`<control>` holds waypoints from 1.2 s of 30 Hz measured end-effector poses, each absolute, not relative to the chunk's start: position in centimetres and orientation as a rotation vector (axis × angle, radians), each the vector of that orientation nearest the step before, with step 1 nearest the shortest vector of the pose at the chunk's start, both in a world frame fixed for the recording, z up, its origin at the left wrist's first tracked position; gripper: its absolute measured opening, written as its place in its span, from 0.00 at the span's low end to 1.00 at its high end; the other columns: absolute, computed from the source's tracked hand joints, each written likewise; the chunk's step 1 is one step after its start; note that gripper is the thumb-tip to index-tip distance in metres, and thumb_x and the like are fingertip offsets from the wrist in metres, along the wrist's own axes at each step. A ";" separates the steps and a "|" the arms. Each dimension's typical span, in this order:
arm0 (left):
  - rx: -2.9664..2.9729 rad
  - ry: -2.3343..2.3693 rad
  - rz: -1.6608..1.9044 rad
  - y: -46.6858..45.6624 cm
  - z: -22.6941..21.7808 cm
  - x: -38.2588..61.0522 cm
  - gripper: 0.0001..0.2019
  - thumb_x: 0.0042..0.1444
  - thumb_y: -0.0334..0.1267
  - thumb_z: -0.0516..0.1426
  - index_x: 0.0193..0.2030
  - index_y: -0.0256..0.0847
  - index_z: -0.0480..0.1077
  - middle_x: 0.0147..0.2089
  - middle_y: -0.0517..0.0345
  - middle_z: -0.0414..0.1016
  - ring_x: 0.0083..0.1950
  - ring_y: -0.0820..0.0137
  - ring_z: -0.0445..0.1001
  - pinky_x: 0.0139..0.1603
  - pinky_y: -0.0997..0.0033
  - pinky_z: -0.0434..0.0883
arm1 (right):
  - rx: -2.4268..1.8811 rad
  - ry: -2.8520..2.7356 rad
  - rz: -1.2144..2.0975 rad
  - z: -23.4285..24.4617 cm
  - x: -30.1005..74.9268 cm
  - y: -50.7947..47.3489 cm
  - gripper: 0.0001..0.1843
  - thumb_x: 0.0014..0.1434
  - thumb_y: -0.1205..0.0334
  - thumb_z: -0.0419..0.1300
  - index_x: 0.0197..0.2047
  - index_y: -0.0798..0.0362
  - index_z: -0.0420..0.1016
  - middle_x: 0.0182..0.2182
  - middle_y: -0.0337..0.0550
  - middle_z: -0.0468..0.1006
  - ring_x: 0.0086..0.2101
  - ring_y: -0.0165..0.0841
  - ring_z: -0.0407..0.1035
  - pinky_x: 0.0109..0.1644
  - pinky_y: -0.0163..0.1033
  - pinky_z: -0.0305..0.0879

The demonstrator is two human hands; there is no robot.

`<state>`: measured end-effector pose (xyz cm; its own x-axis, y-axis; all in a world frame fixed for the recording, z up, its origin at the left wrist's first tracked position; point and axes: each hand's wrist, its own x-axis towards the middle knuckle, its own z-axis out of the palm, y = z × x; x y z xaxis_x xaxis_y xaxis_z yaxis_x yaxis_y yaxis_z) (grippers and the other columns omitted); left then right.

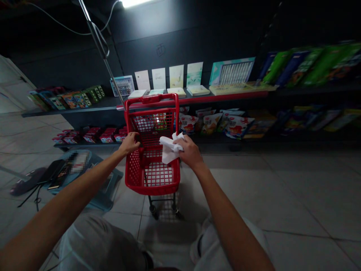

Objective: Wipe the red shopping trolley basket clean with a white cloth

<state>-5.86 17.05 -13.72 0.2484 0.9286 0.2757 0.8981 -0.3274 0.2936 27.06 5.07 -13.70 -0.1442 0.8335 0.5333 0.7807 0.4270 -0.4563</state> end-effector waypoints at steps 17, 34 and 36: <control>2.499 1.624 0.633 16.0 -13.2 -6.7 0.35 0.56 0.31 0.57 0.72 0.36 0.61 0.66 0.42 0.69 0.65 0.57 0.72 0.71 0.57 0.66 | -1.161 -2.185 0.087 -14.2 25.4 5.5 0.12 0.60 0.59 0.61 0.44 0.52 0.80 0.48 0.49 0.80 0.53 0.43 0.70 0.70 0.50 0.53; 2.580 1.513 0.556 16.6 -12.8 -7.1 0.31 0.55 0.29 0.57 0.67 0.40 0.67 0.58 0.49 0.76 0.61 0.61 0.75 0.67 0.61 0.70 | -1.194 -2.252 0.267 -13.9 24.1 5.3 0.10 0.59 0.59 0.56 0.31 0.51 0.77 0.37 0.48 0.84 0.40 0.40 0.75 0.60 0.46 0.61; 2.583 1.515 0.535 16.8 -12.8 -6.8 0.30 0.55 0.29 0.57 0.66 0.41 0.69 0.58 0.50 0.77 0.61 0.61 0.75 0.68 0.60 0.70 | -1.195 -2.283 0.275 -14.0 24.0 5.2 0.11 0.59 0.58 0.56 0.30 0.52 0.76 0.36 0.48 0.84 0.38 0.39 0.74 0.55 0.44 0.61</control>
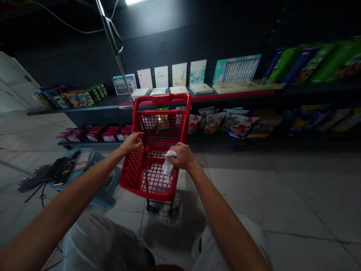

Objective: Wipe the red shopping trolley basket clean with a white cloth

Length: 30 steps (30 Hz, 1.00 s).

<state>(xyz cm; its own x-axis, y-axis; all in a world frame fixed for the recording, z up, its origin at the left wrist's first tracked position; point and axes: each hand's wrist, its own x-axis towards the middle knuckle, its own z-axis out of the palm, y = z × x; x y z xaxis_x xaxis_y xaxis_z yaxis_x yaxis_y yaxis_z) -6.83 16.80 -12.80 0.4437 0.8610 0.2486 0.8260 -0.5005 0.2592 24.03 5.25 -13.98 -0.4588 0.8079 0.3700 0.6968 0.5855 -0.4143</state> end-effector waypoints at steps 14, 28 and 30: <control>2.529 1.813 0.652 14.4 -12.0 -2.7 0.22 0.64 0.36 0.54 0.65 0.45 0.66 0.75 0.50 0.58 0.60 0.58 0.77 0.57 0.58 0.77 | -1.194 -2.079 0.136 -15.2 24.5 3.5 0.16 0.60 0.57 0.53 0.22 0.50 0.66 0.24 0.44 0.77 0.27 0.34 0.64 0.41 0.42 0.56; 2.461 2.113 0.241 8.5 -13.1 -4.8 0.41 0.64 0.41 0.52 0.80 0.36 0.39 0.74 0.36 0.60 0.69 0.52 0.67 0.62 0.55 0.72 | -1.361 -2.024 -0.041 -15.4 20.2 2.4 0.12 0.63 0.61 0.57 0.27 0.52 0.72 0.29 0.44 0.80 0.32 0.35 0.68 0.44 0.42 0.53; 2.505 2.119 0.260 7.5 -13.4 -5.2 0.40 0.63 0.41 0.52 0.80 0.36 0.42 0.76 0.37 0.57 0.72 0.52 0.63 0.65 0.55 0.70 | -1.411 -2.021 -0.071 -15.2 19.6 2.6 0.12 0.64 0.60 0.58 0.30 0.53 0.74 0.32 0.45 0.81 0.34 0.36 0.69 0.46 0.43 0.53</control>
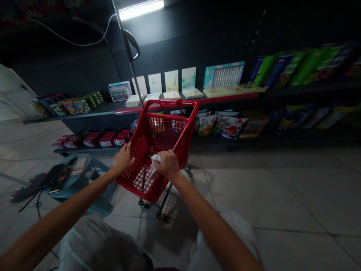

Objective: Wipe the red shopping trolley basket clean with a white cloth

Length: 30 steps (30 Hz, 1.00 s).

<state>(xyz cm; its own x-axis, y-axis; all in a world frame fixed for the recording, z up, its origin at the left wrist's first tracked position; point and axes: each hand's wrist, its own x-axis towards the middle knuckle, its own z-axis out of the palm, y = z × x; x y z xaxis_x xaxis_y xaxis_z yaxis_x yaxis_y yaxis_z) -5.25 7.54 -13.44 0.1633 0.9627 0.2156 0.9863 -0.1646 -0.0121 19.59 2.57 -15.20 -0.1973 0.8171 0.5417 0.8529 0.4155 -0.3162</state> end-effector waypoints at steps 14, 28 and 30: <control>-2.132 -2.188 -0.235 7.7 -14.1 -7.4 0.31 0.63 0.43 0.52 0.72 0.39 0.56 0.62 0.38 0.73 0.59 0.50 0.76 0.55 0.53 0.74 | -1.418 -2.286 -0.007 -13.2 19.8 3.1 0.11 0.66 0.56 0.59 0.39 0.53 0.78 0.39 0.46 0.81 0.42 0.38 0.71 0.50 0.43 0.53; -2.304 -2.152 -0.313 10.8 -13.5 -8.2 0.20 0.66 0.45 0.52 0.63 0.44 0.63 0.58 0.46 0.79 0.54 0.53 0.81 0.54 0.58 0.74 | -1.371 -2.344 0.045 -13.0 20.0 2.6 0.10 0.66 0.55 0.61 0.42 0.52 0.79 0.43 0.44 0.82 0.44 0.37 0.72 0.53 0.43 0.54; -2.323 -2.120 -0.312 11.1 -13.7 -8.1 0.20 0.67 0.44 0.52 0.63 0.43 0.62 0.58 0.45 0.79 0.55 0.54 0.80 0.55 0.59 0.73 | -1.406 -2.331 0.008 -12.9 21.4 3.2 0.11 0.67 0.55 0.60 0.43 0.52 0.80 0.43 0.45 0.83 0.46 0.38 0.72 0.55 0.44 0.54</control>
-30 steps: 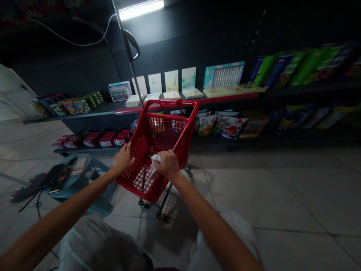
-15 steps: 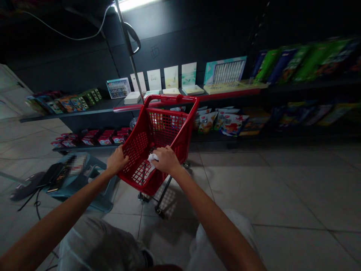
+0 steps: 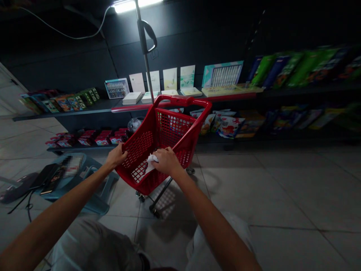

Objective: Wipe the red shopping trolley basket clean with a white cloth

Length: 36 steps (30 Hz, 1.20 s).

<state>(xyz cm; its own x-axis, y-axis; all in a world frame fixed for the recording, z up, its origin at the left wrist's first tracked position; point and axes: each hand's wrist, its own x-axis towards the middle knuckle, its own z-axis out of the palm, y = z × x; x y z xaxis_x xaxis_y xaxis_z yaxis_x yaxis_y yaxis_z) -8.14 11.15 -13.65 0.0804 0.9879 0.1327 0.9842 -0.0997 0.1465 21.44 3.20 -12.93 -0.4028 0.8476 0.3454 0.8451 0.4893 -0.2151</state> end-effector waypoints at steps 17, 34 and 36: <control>2.370 2.173 0.117 12.4 -14.3 -6.4 0.17 0.72 0.45 0.45 0.59 0.40 0.63 0.59 0.39 0.77 0.55 0.52 0.81 0.54 0.55 0.74 | -1.607 -2.004 -0.270 -13.4 24.3 2.3 0.11 0.66 0.57 0.58 0.40 0.53 0.79 0.38 0.47 0.80 0.42 0.40 0.69 0.61 0.47 0.51; 2.200 2.300 0.068 13.2 -13.6 -6.5 0.21 0.69 0.53 0.47 0.57 0.38 0.66 0.53 0.36 0.81 0.55 0.49 0.81 0.53 0.55 0.75 | -1.500 -2.047 -0.190 -13.9 21.5 1.2 0.10 0.65 0.55 0.61 0.39 0.52 0.77 0.39 0.46 0.80 0.41 0.39 0.68 0.51 0.45 0.52; 2.192 2.304 0.078 13.2 -13.6 -6.6 0.22 0.70 0.52 0.47 0.58 0.37 0.65 0.53 0.35 0.81 0.55 0.50 0.81 0.54 0.55 0.74 | -1.492 -2.050 -0.196 -13.9 21.5 1.4 0.10 0.65 0.54 0.62 0.39 0.52 0.77 0.39 0.46 0.80 0.41 0.39 0.68 0.51 0.45 0.52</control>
<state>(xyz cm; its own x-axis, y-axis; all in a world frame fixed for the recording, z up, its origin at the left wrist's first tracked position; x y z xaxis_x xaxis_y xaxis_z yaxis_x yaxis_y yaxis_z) -6.61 13.17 -13.61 -0.0500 0.9968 0.0628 0.9987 0.0496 0.0079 21.45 1.43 -13.91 -0.1977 0.8203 0.5367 0.9071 0.3607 -0.2170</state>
